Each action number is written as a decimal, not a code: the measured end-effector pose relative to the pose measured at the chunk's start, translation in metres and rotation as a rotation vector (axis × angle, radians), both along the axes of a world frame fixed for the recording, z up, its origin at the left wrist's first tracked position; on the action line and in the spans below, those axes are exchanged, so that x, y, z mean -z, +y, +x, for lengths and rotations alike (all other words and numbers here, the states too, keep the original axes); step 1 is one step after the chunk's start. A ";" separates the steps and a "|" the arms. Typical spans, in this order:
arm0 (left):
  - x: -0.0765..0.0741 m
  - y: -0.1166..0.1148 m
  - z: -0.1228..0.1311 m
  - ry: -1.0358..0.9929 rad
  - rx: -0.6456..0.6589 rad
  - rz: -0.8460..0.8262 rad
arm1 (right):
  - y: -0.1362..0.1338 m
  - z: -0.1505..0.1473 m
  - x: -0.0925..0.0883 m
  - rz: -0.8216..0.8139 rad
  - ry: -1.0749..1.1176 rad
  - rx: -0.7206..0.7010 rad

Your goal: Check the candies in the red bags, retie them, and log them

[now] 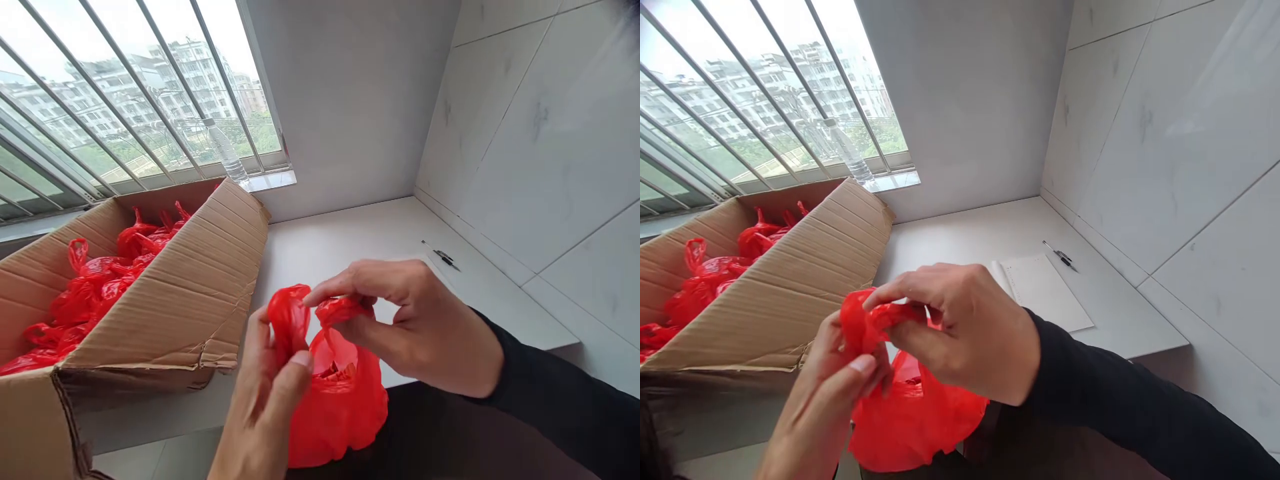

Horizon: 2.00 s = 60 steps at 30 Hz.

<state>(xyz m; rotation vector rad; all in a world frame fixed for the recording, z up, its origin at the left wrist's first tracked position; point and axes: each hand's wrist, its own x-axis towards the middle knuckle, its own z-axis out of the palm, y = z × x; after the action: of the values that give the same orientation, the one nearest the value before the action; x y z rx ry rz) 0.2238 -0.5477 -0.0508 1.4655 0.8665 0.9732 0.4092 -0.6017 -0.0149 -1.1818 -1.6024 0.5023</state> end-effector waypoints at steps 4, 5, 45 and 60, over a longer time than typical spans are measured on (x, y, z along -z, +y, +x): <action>0.018 -0.017 0.000 0.275 0.115 0.161 | -0.002 -0.012 0.000 0.049 -0.086 -0.155; 0.021 -0.018 -0.002 0.305 0.133 0.175 | -0.003 -0.012 0.000 0.081 -0.121 -0.207; 0.010 0.007 -0.001 0.393 0.384 0.349 | 0.014 0.009 0.076 -0.292 0.275 -0.278; 0.037 0.028 -0.002 0.482 0.081 0.952 | 0.028 0.011 0.097 -0.232 0.246 -0.248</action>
<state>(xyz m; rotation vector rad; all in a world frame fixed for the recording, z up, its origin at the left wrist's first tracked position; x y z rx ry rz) 0.2219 -0.5195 -0.0882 2.6032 0.6763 1.0382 0.4198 -0.5740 -0.1118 -1.0457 -1.5117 0.9778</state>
